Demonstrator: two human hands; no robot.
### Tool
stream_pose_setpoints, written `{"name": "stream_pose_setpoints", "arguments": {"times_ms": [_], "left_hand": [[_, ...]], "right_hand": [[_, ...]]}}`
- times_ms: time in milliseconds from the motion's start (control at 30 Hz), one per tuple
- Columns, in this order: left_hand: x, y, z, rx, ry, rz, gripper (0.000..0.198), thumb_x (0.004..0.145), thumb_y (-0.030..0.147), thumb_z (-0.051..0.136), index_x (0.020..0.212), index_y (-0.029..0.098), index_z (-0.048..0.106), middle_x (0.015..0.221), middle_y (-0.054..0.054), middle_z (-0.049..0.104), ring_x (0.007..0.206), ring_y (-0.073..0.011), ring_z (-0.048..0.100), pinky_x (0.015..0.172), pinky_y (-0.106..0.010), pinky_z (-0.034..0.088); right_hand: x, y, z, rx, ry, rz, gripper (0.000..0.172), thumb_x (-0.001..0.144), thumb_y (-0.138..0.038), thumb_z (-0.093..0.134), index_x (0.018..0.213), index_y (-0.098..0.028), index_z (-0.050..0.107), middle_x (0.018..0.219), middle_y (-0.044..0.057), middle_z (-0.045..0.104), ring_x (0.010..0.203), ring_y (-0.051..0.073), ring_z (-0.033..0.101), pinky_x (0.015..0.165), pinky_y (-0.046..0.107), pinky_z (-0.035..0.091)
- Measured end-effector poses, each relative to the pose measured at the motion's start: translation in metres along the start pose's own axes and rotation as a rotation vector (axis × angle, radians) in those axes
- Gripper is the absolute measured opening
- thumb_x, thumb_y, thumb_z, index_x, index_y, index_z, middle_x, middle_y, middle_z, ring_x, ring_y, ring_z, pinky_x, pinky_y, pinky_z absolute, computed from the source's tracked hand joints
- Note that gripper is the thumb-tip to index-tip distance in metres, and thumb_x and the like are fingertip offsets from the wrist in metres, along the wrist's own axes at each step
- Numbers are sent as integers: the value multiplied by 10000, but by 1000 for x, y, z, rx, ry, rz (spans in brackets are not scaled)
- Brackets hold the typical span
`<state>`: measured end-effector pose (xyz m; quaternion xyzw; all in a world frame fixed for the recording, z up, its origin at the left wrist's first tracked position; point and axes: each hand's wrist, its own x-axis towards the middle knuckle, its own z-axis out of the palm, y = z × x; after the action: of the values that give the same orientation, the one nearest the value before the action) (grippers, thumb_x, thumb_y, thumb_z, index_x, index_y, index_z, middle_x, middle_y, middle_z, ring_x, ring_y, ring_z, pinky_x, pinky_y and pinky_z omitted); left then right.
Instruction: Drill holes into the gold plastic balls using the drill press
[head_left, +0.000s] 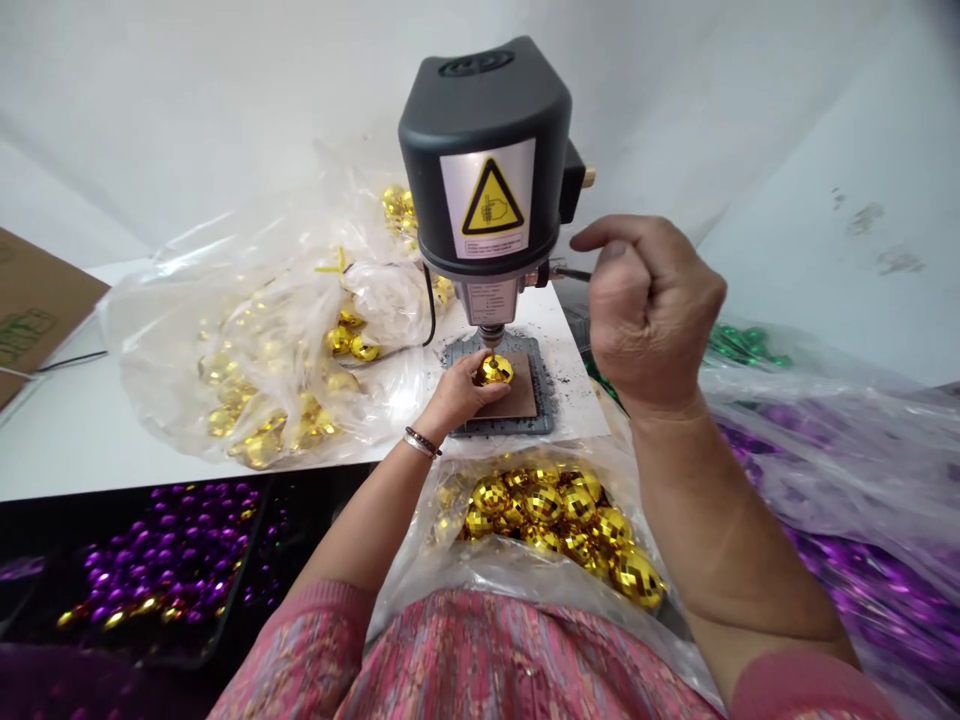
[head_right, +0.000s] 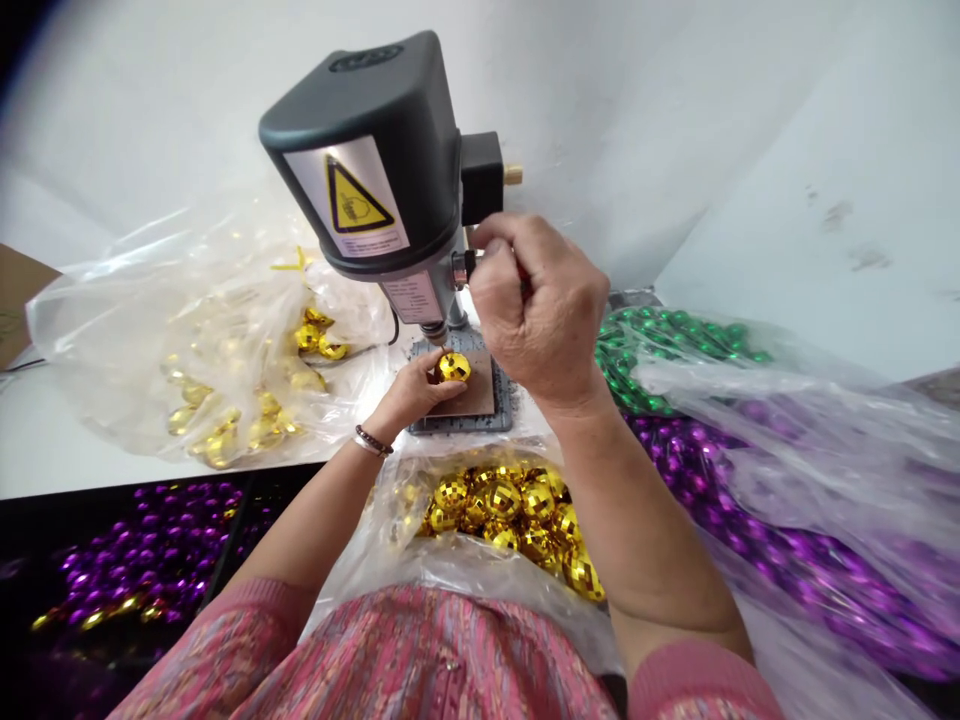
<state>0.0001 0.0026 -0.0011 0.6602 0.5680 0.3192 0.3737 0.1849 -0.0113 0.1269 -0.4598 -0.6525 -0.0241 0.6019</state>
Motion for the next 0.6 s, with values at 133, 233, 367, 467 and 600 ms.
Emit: {"name": "stream_pose_setpoints", "arguments": {"times_ms": [133, 233, 367, 467, 600], "left_hand": [[-1, -3, 1, -57, 13, 8, 443, 697, 281, 820, 1109, 148, 726, 939, -51, 712, 860, -170, 612, 838, -287, 501], [0, -4, 1, -59, 6, 21, 441, 694, 271, 823, 1106, 150, 723, 923, -41, 712, 848, -168, 609, 824, -283, 499], [0, -7, 1, -23, -11, 37, 434, 721, 264, 802, 1131, 149, 716, 943, -47, 716, 859, -173, 610, 828, -286, 500], [0, -9, 2, -10, -15, 41, 464, 735, 266, 792, 1172, 143, 700, 983, -62, 718, 878, -181, 615, 844, -298, 501], [1, -11, 3, -9, -39, 38, 475, 757, 287, 777, 1201, 145, 684, 994, -61, 715, 890, -190, 621, 850, -308, 501]], "right_hand": [[-18, 9, -2, -74, -6, -108, 319, 955, -238, 408, 1033, -218, 717, 799, 19, 661, 708, 116, 594, 719, 283, 512], [-28, 16, -1, -106, 12, -184, 332, 958, -237, 404, 1072, -226, 716, 851, 24, 676, 749, 126, 596, 749, 297, 512], [-36, 20, 1, -168, 51, -241, 323, 947, -225, 418, 1076, -217, 714, 849, 23, 684, 745, 130, 584, 725, 290, 490], [-40, 21, 2, -171, 71, -279, 304, 939, -212, 430, 1052, -199, 713, 835, 21, 685, 705, 121, 553, 698, 279, 470], [-42, 24, 5, -128, 88, -305, 305, 925, -180, 430, 1047, -184, 710, 792, 27, 652, 684, 118, 524, 694, 278, 452]]}}
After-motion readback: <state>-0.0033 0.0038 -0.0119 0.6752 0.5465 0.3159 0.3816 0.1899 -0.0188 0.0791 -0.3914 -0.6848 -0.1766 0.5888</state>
